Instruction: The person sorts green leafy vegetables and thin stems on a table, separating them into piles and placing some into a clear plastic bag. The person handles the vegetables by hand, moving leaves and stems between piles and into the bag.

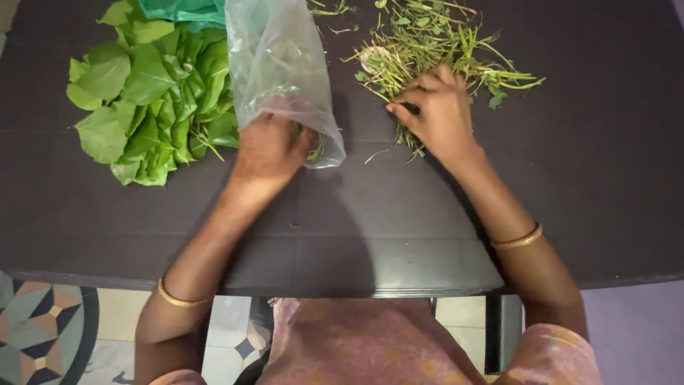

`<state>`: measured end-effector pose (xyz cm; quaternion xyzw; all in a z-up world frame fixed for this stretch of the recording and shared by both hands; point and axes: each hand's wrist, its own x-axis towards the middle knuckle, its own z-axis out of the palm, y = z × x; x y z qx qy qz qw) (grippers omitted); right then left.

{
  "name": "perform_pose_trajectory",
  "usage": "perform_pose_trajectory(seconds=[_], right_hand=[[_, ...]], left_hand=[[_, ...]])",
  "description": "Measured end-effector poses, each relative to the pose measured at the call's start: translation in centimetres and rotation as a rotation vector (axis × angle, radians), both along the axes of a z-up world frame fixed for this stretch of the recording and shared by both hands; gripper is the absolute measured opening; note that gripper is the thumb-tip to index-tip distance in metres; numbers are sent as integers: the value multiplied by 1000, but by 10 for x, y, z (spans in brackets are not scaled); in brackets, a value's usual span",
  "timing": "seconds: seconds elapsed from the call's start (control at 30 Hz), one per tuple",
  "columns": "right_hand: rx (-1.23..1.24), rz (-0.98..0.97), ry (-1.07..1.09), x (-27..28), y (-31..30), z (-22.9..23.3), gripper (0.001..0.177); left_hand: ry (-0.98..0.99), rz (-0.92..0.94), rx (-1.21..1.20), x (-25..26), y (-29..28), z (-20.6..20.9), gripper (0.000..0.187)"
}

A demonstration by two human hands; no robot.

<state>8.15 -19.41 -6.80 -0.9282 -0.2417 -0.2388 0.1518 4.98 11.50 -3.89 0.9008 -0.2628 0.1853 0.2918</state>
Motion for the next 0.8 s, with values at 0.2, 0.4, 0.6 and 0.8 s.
perform_pose_trajectory(seconds=[0.2,0.4,0.6,0.8], right_hand=[[-207,-8,-148,-5,11,-3,26],[-98,-98,-45,-1,18,-6,10],[467,-59,-220,-13,4,28,7],[890,135,-54,-40,4,63,10]], left_hand=[[-70,3,-161,1,-11,-8,49],[150,136,132,-26,-22,2,28],[34,-281,-87,-37,-43,-7,19],[411,-342,-466,-44,-52,-11,45]])
